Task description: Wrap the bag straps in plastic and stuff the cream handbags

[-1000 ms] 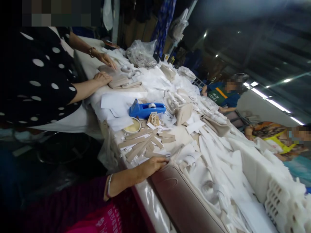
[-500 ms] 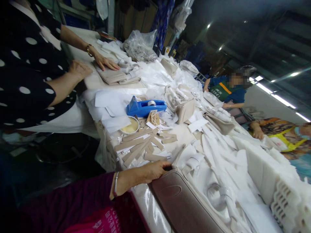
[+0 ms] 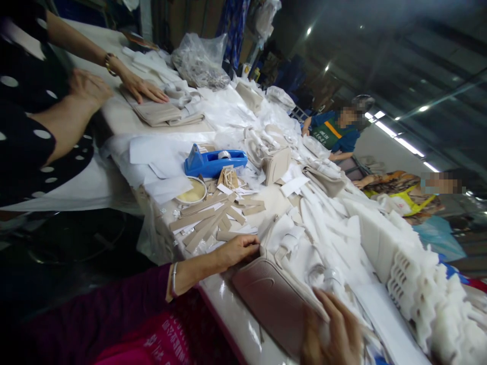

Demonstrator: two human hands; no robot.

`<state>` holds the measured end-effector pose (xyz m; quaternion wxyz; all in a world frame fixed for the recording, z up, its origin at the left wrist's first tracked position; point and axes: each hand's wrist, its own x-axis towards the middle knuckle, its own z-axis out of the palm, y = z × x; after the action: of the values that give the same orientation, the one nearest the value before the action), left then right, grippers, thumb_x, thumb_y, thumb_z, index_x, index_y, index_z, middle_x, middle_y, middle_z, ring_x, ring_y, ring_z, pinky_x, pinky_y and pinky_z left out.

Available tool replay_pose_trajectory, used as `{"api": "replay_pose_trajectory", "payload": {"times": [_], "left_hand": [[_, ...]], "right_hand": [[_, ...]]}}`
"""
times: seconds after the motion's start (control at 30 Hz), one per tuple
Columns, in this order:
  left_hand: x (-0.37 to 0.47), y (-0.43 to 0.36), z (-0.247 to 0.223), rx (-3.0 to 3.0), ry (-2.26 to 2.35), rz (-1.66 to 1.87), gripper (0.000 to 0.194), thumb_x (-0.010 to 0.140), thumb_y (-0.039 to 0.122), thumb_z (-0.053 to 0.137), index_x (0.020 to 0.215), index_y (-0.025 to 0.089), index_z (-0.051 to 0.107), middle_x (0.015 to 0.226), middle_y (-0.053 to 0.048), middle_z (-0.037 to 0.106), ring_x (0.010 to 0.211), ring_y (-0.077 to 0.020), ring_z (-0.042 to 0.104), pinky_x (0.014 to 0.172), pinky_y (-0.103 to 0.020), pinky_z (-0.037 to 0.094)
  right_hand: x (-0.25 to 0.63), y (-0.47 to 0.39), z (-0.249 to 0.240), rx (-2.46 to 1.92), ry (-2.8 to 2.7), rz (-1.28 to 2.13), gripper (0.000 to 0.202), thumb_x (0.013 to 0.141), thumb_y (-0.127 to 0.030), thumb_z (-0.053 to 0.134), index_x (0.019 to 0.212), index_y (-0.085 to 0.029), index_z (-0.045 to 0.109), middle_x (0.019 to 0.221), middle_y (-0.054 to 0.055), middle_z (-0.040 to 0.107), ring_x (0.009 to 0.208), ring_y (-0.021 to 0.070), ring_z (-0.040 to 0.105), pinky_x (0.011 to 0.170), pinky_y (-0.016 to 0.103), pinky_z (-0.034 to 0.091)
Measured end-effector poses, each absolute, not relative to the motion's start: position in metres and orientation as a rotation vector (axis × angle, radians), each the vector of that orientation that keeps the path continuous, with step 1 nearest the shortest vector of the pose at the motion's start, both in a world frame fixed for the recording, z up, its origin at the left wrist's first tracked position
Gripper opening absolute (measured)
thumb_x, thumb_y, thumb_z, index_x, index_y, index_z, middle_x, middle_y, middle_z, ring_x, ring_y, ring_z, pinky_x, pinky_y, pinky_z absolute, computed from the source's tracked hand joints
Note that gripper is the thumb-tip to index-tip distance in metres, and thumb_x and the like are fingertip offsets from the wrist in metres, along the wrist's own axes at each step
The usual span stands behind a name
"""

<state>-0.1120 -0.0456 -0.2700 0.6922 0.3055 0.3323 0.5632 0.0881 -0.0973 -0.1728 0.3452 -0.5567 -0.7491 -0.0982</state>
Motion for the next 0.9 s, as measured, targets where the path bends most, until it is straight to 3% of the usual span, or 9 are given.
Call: {"api": "replay_pose_trajectory", "payload": {"times": [0.23,0.47,0.6,0.7,0.8,0.9], "left_hand": [[-0.111,-0.046,-0.269,0.784,0.757,1.196,0.029,0.063,0.040,0.069,0.072,0.014,0.059,0.063,0.002,0.058,0.056,-0.0102,0.050,0.056,-0.023,0.036],[-0.105,-0.029,-0.265,0.982,0.898,1.060,0.009,0.064,0.023,0.056,0.062,0.014,0.057,0.053,0.003,0.051,0.048,-0.0090,0.041,0.049,-0.022,0.028],[-0.099,-0.016,-0.261,1.150,1.112,0.954,0.001,0.063,0.017,0.058,0.063,0.015,0.057,0.054,0.003,0.050,0.050,-0.0104,0.042,0.051,-0.024,0.032],[-0.097,-0.016,-0.263,1.192,1.205,1.087,0.025,0.059,0.015,0.065,0.083,0.016,0.057,0.071,0.001,0.055,0.060,-0.0127,0.047,0.056,-0.025,0.039],[-0.097,-0.023,-0.267,1.252,1.150,1.402,0.050,0.059,0.013,0.067,0.106,0.018,0.050,0.107,-0.008,0.051,0.080,-0.0163,0.052,0.067,-0.028,0.046],[-0.100,-0.029,-0.265,1.399,0.884,1.598,0.047,0.066,0.011,0.060,0.111,0.019,0.049,0.126,-0.012,0.043,0.108,-0.0222,0.049,0.086,-0.033,0.045]], "right_hand": [[0.042,-0.084,-0.199,-1.281,-2.007,-0.275,0.032,0.084,-0.047,0.056,0.093,-0.018,0.064,0.095,0.010,0.056,0.095,0.0269,0.051,0.087,0.044,0.041],[0.044,-0.088,-0.208,-1.247,-1.947,-0.217,0.026,0.083,-0.042,0.060,0.090,-0.017,0.060,0.089,0.008,0.056,0.089,0.0243,0.052,0.084,0.041,0.040],[0.043,-0.085,-0.208,-1.185,-1.921,-0.241,0.025,0.081,-0.040,0.064,0.088,-0.017,0.059,0.088,0.008,0.056,0.087,0.0239,0.052,0.083,0.041,0.040],[0.043,-0.085,-0.209,-1.160,-1.919,-0.233,0.026,0.079,-0.041,0.065,0.089,-0.017,0.059,0.089,0.008,0.056,0.088,0.0239,0.052,0.084,0.041,0.039],[0.043,-0.087,-0.209,-1.150,-1.926,-0.231,0.026,0.079,-0.040,0.065,0.090,-0.017,0.059,0.089,0.008,0.055,0.087,0.0234,0.052,0.084,0.041,0.039],[0.044,-0.088,-0.209,-1.150,-1.926,-0.226,0.026,0.079,-0.040,0.066,0.090,-0.017,0.059,0.089,0.008,0.055,0.087,0.0234,0.052,0.085,0.041,0.039]]}}
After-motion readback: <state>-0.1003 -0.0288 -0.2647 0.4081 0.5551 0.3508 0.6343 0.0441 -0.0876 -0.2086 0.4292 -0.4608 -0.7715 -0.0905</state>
